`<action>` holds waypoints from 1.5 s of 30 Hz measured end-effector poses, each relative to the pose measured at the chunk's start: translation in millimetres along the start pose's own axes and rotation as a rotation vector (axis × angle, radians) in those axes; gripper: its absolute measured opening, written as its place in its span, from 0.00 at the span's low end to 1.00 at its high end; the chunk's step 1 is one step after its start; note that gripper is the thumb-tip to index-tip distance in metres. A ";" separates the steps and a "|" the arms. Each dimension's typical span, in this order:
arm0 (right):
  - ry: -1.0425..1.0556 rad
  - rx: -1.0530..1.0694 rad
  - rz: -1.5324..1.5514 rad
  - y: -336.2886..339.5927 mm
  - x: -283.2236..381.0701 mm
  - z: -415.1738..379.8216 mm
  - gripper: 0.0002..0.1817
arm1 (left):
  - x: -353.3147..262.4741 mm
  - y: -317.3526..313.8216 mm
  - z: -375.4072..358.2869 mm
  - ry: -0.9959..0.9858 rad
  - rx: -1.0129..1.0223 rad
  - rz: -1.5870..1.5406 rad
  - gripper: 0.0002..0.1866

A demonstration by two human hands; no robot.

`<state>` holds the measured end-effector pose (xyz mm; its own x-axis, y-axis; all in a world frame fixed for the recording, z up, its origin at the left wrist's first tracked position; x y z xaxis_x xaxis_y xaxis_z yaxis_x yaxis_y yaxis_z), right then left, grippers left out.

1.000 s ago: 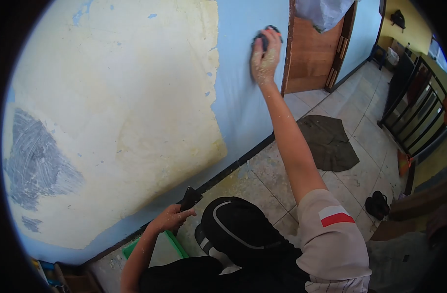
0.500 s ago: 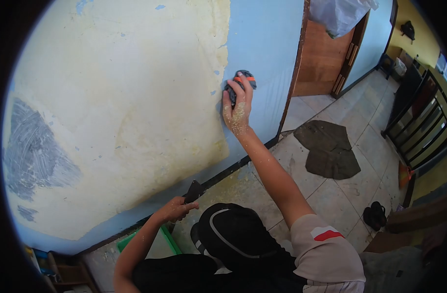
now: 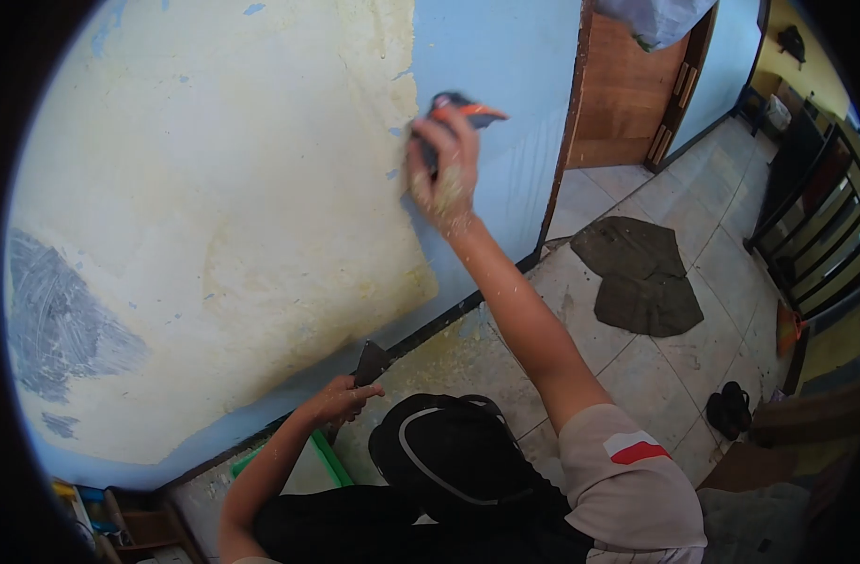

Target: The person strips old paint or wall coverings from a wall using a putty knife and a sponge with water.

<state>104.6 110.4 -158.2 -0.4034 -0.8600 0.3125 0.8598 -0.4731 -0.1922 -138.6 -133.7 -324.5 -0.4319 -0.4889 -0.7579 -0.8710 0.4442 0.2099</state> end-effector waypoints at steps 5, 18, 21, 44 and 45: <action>-0.070 0.259 -0.060 44.4 -51.9 -70.2 0.23 | -9.4 -6.5 0.2 0.017 0.034 0.013 0.20; -0.296 -0.289 -0.144 67.4 -115.6 10.1 0.13 | 32.4 6.1 9.2 -0.035 0.045 -0.085 0.20; -0.169 0.020 -0.141 47.9 -68.1 -38.6 0.20 | 20.6 -2.5 20.5 -0.010 0.057 -0.055 0.19; -1.238 -0.358 -0.281 129.8 -212.3 -217.7 0.23 | 12.3 -12.5 4.2 0.025 0.062 -0.025 0.19; -1.289 -0.407 -0.272 126.1 -204.9 -206.7 0.23 | 11.5 -12.5 2.5 0.052 0.059 -0.022 0.19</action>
Point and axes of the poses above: each hand's wrist, its own z-axis towards the middle knuckle, its own y-axis out of the back of the hand, x = y × z, the point moved 3 cm from there along z, towards the middle knuckle, and after that the axes turned 12 degrees about -y, right-handed, at the moved point
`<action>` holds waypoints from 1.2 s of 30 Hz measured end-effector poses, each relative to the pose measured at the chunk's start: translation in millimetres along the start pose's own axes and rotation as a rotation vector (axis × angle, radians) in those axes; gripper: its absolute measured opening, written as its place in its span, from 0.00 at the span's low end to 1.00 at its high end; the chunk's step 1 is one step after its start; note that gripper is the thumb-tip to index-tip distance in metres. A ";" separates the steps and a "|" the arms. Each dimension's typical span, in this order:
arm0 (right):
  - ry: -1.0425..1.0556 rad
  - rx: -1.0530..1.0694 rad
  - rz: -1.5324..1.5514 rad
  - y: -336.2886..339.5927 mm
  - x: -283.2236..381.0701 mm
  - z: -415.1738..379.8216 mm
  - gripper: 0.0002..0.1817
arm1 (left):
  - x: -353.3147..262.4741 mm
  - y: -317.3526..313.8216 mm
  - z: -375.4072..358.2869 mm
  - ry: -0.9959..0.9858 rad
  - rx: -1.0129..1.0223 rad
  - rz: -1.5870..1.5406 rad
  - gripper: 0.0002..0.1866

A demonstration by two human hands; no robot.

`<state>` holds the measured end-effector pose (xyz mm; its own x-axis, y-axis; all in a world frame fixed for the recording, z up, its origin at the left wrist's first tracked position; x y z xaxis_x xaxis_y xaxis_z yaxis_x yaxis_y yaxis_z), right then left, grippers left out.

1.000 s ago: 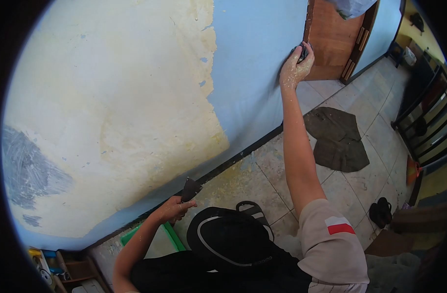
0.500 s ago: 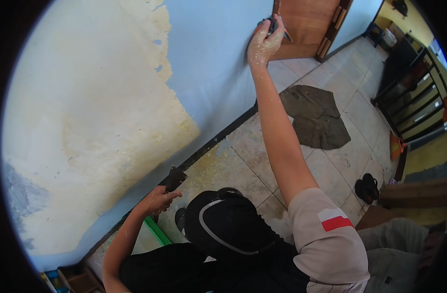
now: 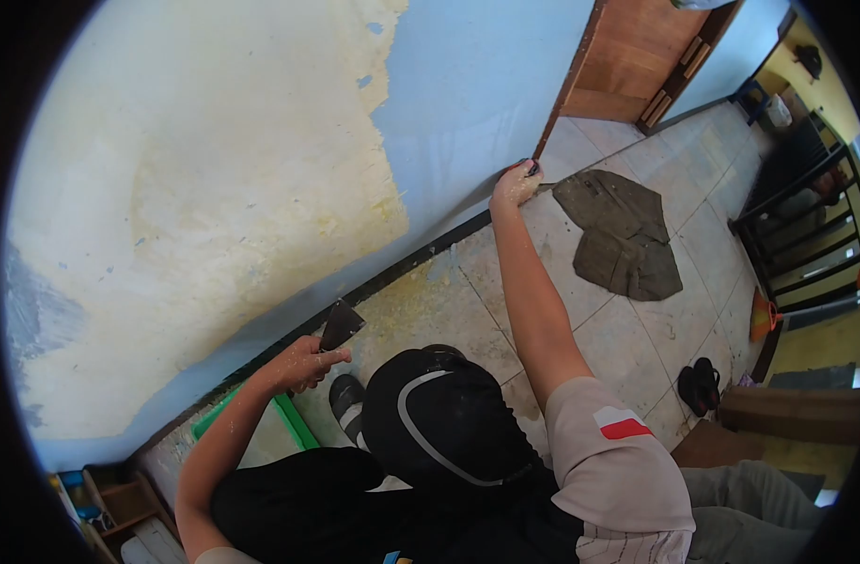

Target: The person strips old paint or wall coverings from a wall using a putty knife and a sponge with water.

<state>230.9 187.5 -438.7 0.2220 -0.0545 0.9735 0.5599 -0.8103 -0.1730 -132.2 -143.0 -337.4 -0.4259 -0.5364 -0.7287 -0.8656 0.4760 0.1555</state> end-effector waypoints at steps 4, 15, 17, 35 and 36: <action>0.207 0.071 0.121 -17.0 60.4 -29.9 0.20 | 10.0 3.3 8.5 -0.041 0.002 0.025 0.19; 0.724 0.882 0.103 -28.4 77.4 -187.3 0.24 | -11.9 -10.3 23.9 0.047 0.066 0.157 0.17; 1.058 0.827 -0.020 -8.3 107.5 -201.9 0.23 | -13.4 -13.6 25.8 0.064 0.090 0.156 0.18; 1.131 0.643 -0.199 12.1 29.4 -118.3 0.31 | -4.8 -13.6 5.2 0.096 0.031 0.138 0.18; 0.952 0.519 -0.191 6.7 26.8 -99.1 0.29 | 1.2 -12.5 4.5 0.098 0.043 0.101 0.18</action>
Point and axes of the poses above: each hand's wrist, its own z-axis towards the middle knuckle, its own y-axis out of the back of the hand, x = y × z, the point moved 3 cm from there along z, towards the middle knuckle, and after that the axes turned 12 degrees about -y, right-handed, at the moved point
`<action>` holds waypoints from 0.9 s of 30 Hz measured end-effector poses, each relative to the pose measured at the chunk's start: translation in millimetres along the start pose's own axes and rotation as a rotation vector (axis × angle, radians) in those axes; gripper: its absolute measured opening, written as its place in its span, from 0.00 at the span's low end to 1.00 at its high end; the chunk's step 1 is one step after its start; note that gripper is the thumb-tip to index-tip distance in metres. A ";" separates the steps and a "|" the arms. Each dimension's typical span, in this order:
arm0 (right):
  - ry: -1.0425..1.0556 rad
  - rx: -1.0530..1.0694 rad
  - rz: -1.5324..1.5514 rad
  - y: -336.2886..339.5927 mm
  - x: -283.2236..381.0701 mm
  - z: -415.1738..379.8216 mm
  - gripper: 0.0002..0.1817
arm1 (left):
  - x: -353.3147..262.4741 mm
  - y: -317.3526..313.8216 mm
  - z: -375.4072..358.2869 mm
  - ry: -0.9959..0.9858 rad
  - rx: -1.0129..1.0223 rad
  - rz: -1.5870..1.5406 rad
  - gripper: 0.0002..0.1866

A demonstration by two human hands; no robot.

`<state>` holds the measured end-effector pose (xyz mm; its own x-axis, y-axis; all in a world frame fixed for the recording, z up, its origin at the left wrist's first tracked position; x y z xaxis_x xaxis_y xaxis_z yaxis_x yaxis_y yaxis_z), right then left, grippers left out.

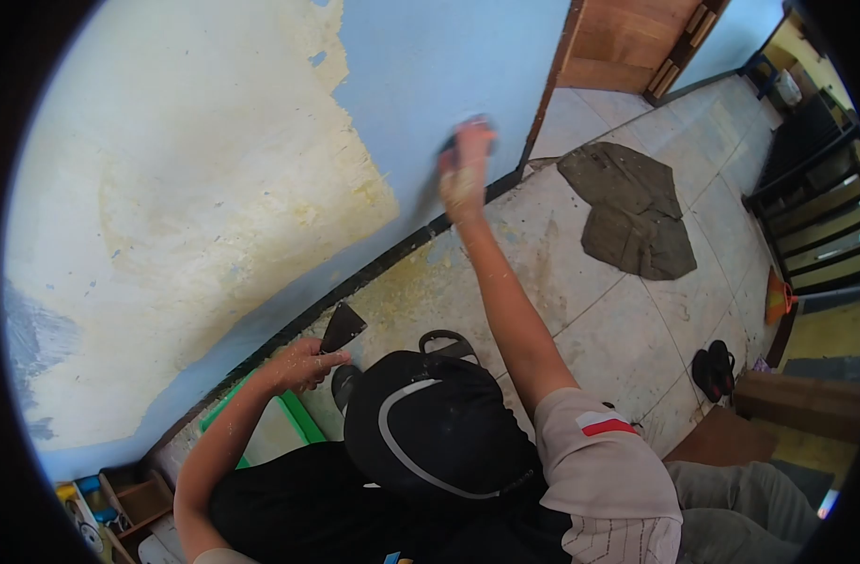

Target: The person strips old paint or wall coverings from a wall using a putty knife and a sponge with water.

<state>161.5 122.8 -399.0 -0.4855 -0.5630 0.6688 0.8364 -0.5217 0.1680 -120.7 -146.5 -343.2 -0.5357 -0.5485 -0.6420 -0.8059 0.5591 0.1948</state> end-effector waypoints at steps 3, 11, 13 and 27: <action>-0.391 -0.405 0.200 7.4 -59.2 36.0 0.24 | 14.0 1.5 -6.8 0.038 -0.012 -0.042 0.18; -0.200 -0.337 0.209 -11.7 40.4 24.6 0.23 | 23.7 12.0 -1.5 0.064 -0.061 -0.035 0.23; -0.041 -0.241 0.110 -18.6 53.8 10.3 0.23 | 23.8 11.2 9.5 0.031 -0.020 -0.027 0.24; -0.174 -0.090 0.009 -35.2 27.8 -79.8 0.29 | 11.1 5.9 11.7 -0.005 0.011 -0.016 0.26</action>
Point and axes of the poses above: each hand's wrist, its own z-axis towards the middle knuckle, its own y-axis out of the back of the hand, x = y × z, the point moved 3 cm from there along z, towards the middle knuckle, and after that the axes turned 12 degrees about -y, right-handed, at the moved point
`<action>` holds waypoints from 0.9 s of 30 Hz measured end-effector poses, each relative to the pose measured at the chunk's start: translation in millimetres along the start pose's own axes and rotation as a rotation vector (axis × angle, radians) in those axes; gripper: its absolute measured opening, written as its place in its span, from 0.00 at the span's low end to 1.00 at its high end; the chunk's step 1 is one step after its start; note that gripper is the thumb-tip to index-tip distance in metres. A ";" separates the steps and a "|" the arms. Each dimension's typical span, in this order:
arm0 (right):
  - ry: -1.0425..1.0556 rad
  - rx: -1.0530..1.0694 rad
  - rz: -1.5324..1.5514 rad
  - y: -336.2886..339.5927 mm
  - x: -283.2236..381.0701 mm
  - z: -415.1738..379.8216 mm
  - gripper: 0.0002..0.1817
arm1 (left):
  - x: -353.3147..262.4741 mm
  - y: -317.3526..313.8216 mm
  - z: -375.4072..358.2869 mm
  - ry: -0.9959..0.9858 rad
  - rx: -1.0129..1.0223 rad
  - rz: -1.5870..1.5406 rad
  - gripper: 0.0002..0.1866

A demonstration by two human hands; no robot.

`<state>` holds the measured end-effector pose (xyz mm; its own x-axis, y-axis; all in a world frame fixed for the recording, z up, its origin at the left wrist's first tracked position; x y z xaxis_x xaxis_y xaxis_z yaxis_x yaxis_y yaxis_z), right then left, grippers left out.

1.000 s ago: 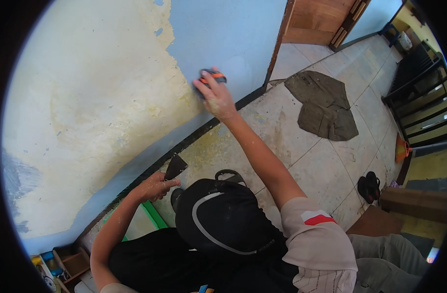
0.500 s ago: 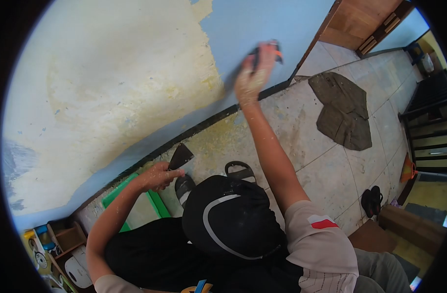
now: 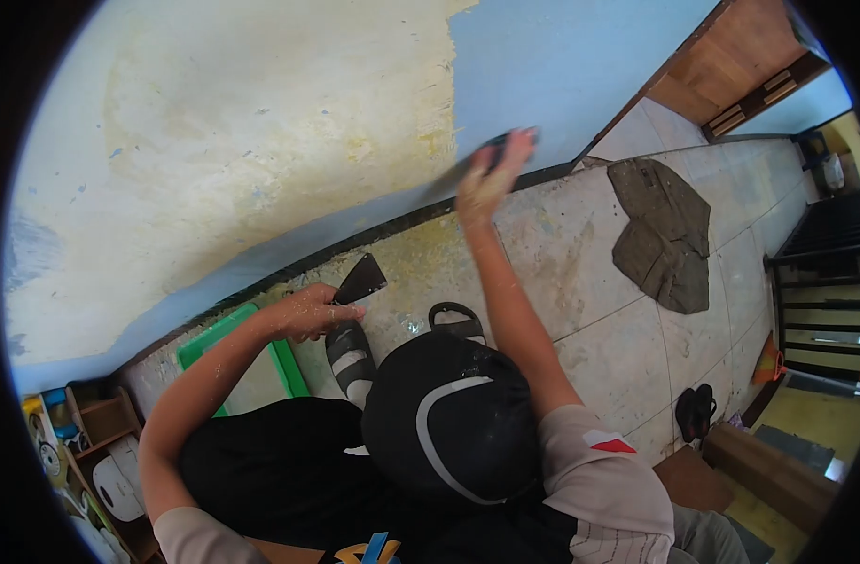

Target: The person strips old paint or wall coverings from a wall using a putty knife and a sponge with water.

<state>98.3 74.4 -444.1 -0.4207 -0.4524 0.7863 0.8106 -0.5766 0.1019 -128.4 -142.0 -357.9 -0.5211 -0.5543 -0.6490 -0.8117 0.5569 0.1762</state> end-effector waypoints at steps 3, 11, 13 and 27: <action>0.086 0.183 0.035 -10.7 -14.1 -36.5 0.30 | -8.7 -4.3 4.0 0.060 0.063 0.047 0.26; -0.495 -0.403 0.135 14.2 -115.5 82.5 0.31 | 15.0 -1.0 -14.7 0.112 -0.013 -0.026 0.23; -0.603 -0.428 0.229 26.6 -140.3 111.7 0.30 | 23.1 1.1 -20.3 0.135 -0.034 -0.035 0.22; -0.092 0.064 0.103 -8.6 -8.8 -27.9 0.29 | 22.3 -2.4 0.7 0.106 0.040 -0.004 0.21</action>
<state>83.6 64.4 -468.9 -0.2974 -0.4408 0.8469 0.8732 -0.4843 0.0546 -137.8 -155.2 -373.3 -0.5448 -0.6173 -0.5676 -0.8036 0.5778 0.1429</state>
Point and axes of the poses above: each hand's wrist, its own z-axis towards the middle knuckle, its own y-axis out of the back of the hand, x = y × z, the point moved 3 cm from there along z, towards the middle knuckle, and after that the axes turned 12 degrees about -y, right-handed, at the moved point
